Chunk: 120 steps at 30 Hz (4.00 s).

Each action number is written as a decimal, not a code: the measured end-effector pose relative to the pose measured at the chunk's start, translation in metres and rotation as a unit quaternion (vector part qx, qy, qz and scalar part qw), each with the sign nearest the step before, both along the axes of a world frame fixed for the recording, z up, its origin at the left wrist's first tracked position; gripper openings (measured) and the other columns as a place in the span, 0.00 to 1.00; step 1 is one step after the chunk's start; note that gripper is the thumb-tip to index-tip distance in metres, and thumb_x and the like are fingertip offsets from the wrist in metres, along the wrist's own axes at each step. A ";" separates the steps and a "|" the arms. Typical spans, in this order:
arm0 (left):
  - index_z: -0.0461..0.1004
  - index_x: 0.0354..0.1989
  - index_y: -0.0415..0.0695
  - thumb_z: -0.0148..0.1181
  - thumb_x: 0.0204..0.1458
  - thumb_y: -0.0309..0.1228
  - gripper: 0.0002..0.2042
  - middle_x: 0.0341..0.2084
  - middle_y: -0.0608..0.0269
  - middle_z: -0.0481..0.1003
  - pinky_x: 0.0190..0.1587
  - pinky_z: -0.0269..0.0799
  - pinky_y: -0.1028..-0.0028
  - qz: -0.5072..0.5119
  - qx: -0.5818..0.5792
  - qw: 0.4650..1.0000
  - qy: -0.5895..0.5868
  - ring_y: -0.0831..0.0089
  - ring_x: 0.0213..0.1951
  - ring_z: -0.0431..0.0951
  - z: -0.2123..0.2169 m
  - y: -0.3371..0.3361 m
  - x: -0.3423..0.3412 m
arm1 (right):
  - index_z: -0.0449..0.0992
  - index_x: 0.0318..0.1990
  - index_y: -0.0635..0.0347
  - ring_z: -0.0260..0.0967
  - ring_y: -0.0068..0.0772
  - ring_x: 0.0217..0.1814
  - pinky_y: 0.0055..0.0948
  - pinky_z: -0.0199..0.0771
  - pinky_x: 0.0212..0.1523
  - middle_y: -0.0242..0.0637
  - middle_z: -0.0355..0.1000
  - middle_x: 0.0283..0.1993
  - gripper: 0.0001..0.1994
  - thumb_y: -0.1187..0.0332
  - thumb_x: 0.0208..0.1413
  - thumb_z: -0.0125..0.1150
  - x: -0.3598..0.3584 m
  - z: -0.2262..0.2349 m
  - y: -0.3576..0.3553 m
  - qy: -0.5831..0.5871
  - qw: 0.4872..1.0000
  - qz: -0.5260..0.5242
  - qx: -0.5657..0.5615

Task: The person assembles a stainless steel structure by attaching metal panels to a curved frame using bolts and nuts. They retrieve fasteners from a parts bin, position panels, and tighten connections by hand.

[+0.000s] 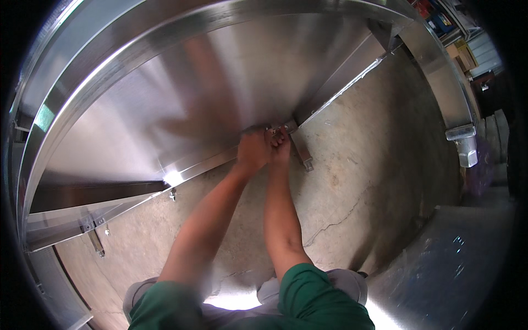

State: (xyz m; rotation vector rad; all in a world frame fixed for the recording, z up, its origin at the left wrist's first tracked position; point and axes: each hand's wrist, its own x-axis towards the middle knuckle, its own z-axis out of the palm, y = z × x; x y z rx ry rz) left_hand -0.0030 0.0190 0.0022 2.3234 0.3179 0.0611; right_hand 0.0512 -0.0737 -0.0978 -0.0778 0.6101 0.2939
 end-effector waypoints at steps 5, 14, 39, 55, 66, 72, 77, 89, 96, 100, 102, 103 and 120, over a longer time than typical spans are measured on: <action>0.79 0.36 0.33 0.54 0.61 0.39 0.18 0.28 0.37 0.78 0.43 0.76 0.53 0.158 -0.223 0.955 0.111 0.41 0.37 0.81 0.008 -0.007 0.014 | 0.73 0.34 0.58 0.55 0.17 0.17 0.18 0.62 0.20 0.21 0.56 0.19 0.08 0.66 0.64 0.58 -0.011 -0.001 -0.008 -0.078 0.996 0.037 0.019; 0.74 0.48 0.39 0.59 0.60 0.36 0.14 0.43 0.46 0.78 0.43 0.77 0.56 0.053 0.059 0.988 -0.134 0.46 0.40 0.80 0.002 -0.004 -0.035 | 0.74 0.38 0.60 0.56 0.16 0.19 0.19 0.61 0.18 0.21 0.62 0.22 0.07 0.66 0.65 0.56 -0.010 -0.013 0.002 -0.050 0.997 -0.017 0.058; 0.79 0.43 0.37 0.58 0.57 0.33 0.12 0.36 0.44 0.79 0.42 0.75 0.52 -0.024 0.011 0.982 -0.190 0.38 0.37 0.79 0.006 -0.009 -0.021 | 0.73 0.35 0.56 0.50 0.17 0.16 0.20 0.55 0.17 0.22 0.58 0.18 0.12 0.59 0.67 0.59 -0.011 -0.011 0.010 -0.049 0.998 -0.032 -0.026; 0.80 0.36 0.35 0.58 0.60 0.36 0.14 0.23 0.48 0.79 0.32 0.73 0.61 0.144 -0.211 0.966 -0.038 0.54 0.26 0.80 -0.042 -0.009 -0.006 | 0.64 0.21 0.42 0.51 0.16 0.14 0.20 0.53 0.18 0.17 0.56 0.14 0.19 0.55 0.66 0.59 -0.016 -0.003 0.013 -0.015 0.999 -0.012 0.041; 0.78 0.51 0.46 0.63 0.58 0.43 0.18 0.43 0.48 0.78 0.41 0.77 0.59 0.019 0.159 0.982 -0.097 0.54 0.39 0.81 0.009 -0.009 -0.032 | 0.70 0.28 0.51 0.54 0.13 0.15 0.16 0.52 0.14 0.20 0.61 0.18 0.11 0.65 0.62 0.64 -0.009 0.000 0.004 -0.006 0.997 -0.052 0.065; 0.79 0.49 0.50 0.58 0.61 0.41 0.13 0.46 0.54 0.76 0.40 0.77 0.56 0.009 0.218 0.966 -0.135 0.51 0.40 0.80 -0.016 -0.003 -0.032 | 0.70 0.29 0.51 0.53 0.13 0.15 0.17 0.51 0.14 0.19 0.60 0.19 0.10 0.67 0.63 0.63 -0.005 -0.003 0.007 -0.002 0.994 -0.065 0.084; 0.78 0.40 0.41 0.54 0.64 0.41 0.14 0.28 0.57 0.76 0.31 0.74 0.62 0.039 0.031 0.999 0.010 0.60 0.33 0.81 -0.053 0.009 -0.015 | 0.71 0.30 0.53 0.51 0.14 0.14 0.16 0.51 0.13 0.19 0.58 0.17 0.09 0.67 0.62 0.63 -0.004 -0.010 0.008 0.030 0.997 -0.024 0.060; 0.78 0.37 0.39 0.53 0.63 0.37 0.13 0.29 0.40 0.77 0.31 0.70 0.50 0.073 0.110 0.959 -0.252 0.44 0.31 0.78 -0.012 -0.026 -0.016 | 0.71 0.31 0.55 0.52 0.14 0.13 0.17 0.52 0.12 0.19 0.60 0.18 0.07 0.69 0.64 0.57 0.004 -0.015 0.003 0.024 0.999 -0.011 0.043; 0.77 0.33 0.37 0.51 0.63 0.35 0.14 0.23 0.41 0.77 0.29 0.71 0.52 0.055 0.020 0.992 -0.115 0.39 0.24 0.76 -0.012 -0.010 0.000 | 0.68 0.27 0.51 0.51 0.15 0.13 0.18 0.52 0.13 0.20 0.58 0.17 0.11 0.68 0.64 0.59 0.000 -0.013 0.001 -0.020 0.999 -0.016 0.037; 0.76 0.34 0.36 0.51 0.63 0.36 0.14 0.23 0.47 0.77 0.29 0.74 0.61 0.250 -0.516 0.808 0.132 0.55 0.24 0.80 -0.010 -0.017 0.004 | 0.68 0.25 0.50 0.50 0.15 0.13 0.20 0.50 0.13 0.19 0.58 0.16 0.13 0.68 0.63 0.61 -0.002 -0.018 0.003 -0.052 0.995 -0.021 0.082; 0.76 0.34 0.36 0.54 0.62 0.37 0.14 0.23 0.47 0.77 0.29 0.74 0.61 0.205 -0.386 0.895 0.083 0.55 0.23 0.79 -0.007 -0.016 -0.001 | 0.68 0.24 0.49 0.50 0.16 0.13 0.21 0.49 0.13 0.19 0.59 0.16 0.14 0.67 0.63 0.62 -0.001 -0.020 0.002 -0.030 0.997 -0.027 0.066; 0.75 0.35 0.35 0.56 0.61 0.37 0.15 0.23 0.47 0.77 0.29 0.75 0.61 0.175 -0.322 0.929 0.056 0.55 0.23 0.79 -0.005 -0.014 -0.005 | 0.68 0.23 0.48 0.50 0.16 0.13 0.21 0.49 0.13 0.19 0.59 0.16 0.15 0.66 0.63 0.62 0.000 -0.021 0.001 0.001 0.999 -0.027 0.047; 0.79 0.41 0.39 0.57 0.62 0.33 0.11 0.30 0.46 0.79 0.32 0.75 0.59 0.071 -0.125 0.989 0.033 0.52 0.30 0.81 -0.007 -0.011 -0.004 | 0.66 0.26 0.48 0.51 0.18 0.15 0.21 0.49 0.15 0.21 0.56 0.17 0.13 0.67 0.65 0.59 0.001 -0.010 0.002 -0.028 0.999 0.030 0.004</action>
